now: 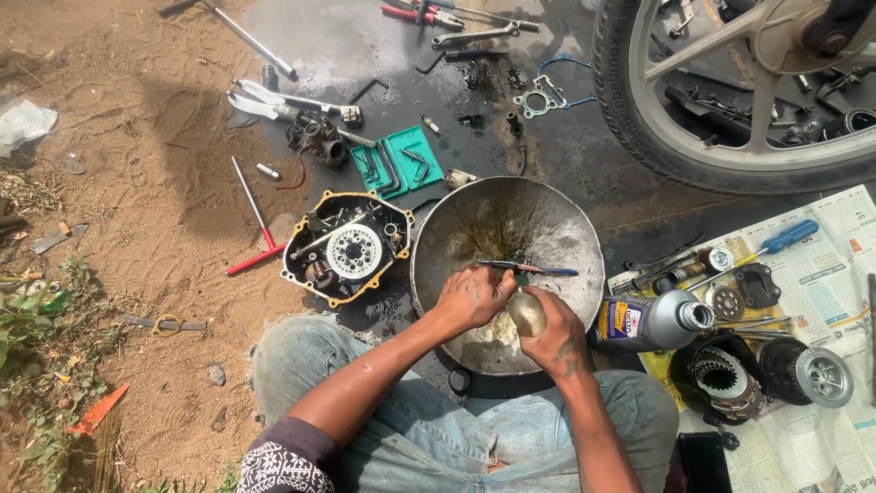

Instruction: The recorder is cleaning and lubricating motorcycle clutch hub components in a basin of fluid using a brush and a small tool.

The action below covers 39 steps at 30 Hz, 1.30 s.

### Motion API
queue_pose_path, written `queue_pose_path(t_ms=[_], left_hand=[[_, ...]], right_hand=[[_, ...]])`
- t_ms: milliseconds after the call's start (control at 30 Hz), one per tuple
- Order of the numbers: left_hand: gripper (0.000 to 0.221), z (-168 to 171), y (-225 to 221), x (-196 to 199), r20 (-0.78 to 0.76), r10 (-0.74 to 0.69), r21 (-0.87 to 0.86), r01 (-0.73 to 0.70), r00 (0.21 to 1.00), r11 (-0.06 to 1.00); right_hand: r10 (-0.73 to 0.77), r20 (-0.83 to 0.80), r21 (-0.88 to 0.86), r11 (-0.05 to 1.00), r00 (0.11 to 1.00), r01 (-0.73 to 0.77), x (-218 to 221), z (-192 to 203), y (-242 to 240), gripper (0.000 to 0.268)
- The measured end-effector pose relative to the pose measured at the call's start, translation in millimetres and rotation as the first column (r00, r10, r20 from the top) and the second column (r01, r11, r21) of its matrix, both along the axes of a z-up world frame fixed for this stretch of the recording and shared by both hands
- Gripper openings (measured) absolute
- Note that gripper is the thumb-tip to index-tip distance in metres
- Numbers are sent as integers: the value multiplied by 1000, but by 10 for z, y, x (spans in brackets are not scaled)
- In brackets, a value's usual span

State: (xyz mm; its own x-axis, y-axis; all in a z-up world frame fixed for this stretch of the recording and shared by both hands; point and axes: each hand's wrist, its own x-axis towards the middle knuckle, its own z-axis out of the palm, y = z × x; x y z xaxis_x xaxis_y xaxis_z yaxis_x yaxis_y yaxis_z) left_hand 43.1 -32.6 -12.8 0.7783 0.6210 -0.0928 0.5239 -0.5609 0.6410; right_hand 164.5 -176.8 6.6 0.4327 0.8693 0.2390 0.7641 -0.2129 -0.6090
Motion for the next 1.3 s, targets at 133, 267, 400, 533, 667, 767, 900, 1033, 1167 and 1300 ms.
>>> queue_pose_path(t_ms=[133, 267, 400, 533, 667, 767, 900, 1033, 1167, 1300], left_hand=[[54, 422, 32, -118, 110, -30, 50, 25, 993, 998], [47, 513, 136, -186, 214, -279, 160, 248, 936, 955], [43, 423, 97, -175, 274, -361, 233, 303, 891, 924], [43, 490, 29, -139, 313, -347, 363, 227, 884, 904], [48, 908, -22, -144, -85, -134, 140, 145, 987, 980], [52, 585, -28, -121, -97, -56, -25, 54, 994, 998], [50, 323, 27, -98, 291, -145, 25, 144, 946, 989], [51, 326, 85, -93, 319, -232, -68, 266, 919, 962], [52, 433, 72, -103, 318, -178, -97, 219, 931, 971], [59, 474, 19, -83, 244, -77, 58, 64, 967, 996]], right_hand=[[-11, 34, -55, 998, 999, 13, -2, 139, 43, 50], [14, -192, -110, 993, 981, -36, 92, 17, 40, 58], [63, -223, -62, 995, 973, -79, 142, -125, 17, 57], [61, -260, 3, 998, 964, -62, 55, -102, 12, 55], [-2, -1, 57, 998, 1000, 2, 13, -107, 33, 58], [-34, 45, 15, 999, 998, 33, 3, -90, 46, 61], [-71, -170, -15, 997, 983, 70, 26, -47, 78, 59], [-48, -112, -16, 999, 993, 46, 121, -228, 48, 63], [-52, -100, -52, 998, 994, 47, 55, -204, 73, 62], [-57, -11, 44, 997, 998, 58, 12, -191, 92, 61]])
